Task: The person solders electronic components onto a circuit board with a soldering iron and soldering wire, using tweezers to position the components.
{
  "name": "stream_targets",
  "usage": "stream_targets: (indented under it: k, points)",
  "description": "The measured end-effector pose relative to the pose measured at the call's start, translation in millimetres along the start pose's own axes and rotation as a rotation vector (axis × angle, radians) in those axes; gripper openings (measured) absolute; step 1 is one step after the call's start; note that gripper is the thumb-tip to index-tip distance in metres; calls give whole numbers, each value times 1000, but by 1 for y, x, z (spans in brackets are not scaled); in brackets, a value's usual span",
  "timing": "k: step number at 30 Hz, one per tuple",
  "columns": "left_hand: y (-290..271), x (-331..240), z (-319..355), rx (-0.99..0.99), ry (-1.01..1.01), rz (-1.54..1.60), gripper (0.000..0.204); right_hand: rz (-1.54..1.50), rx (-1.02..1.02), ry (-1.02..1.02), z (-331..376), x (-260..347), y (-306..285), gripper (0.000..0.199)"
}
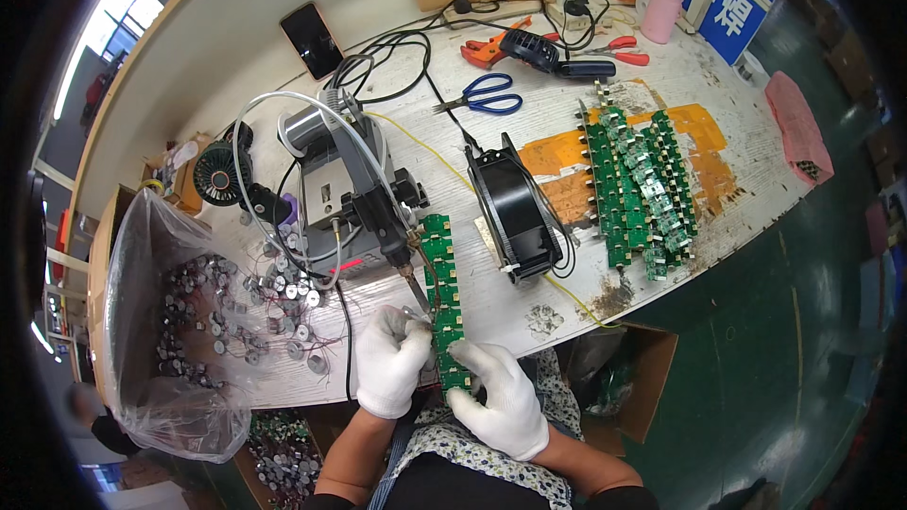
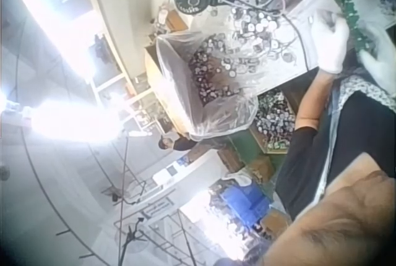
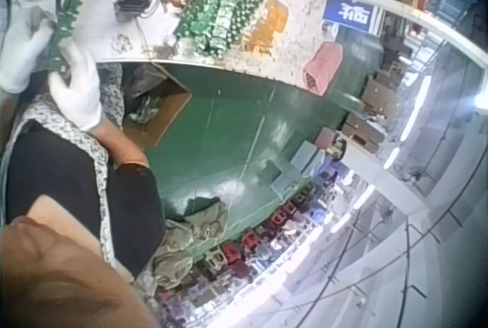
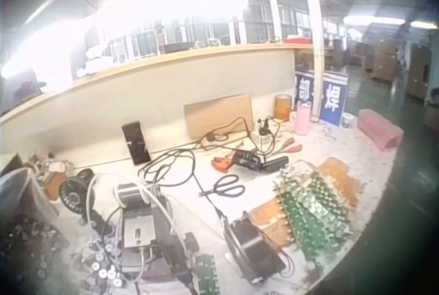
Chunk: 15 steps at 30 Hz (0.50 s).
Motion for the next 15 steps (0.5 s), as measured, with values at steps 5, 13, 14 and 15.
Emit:
stream_targets:
  k: [5, 13, 14, 15]
  points:
    - [-1, 2, 0, -1, -10, 1, 13, -9, 9, 13, 2, -2, 1, 54]
    - [-2, 1, -4, 67, -19, -25, 12, -5, 10, -8, 5, -4, 2, 56]
    - [-1, -5, -4, 65, 1, -66, 12, 1, 7, -21, 5, -3, 1, 56]
    - [0, -10, -4, 62, 22, -107, 12, 2, 7, -21, 5, -3, 1, 56]
Point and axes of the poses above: each hand's wrist, its own z-axis away from the middle knuckle, its own y-axis out of the palm, x = y × z, the point moved 7 cm from there along -z, towards the middle knuckle, and after that the axes turned 11 degrees about z, right-handed, at the moved point
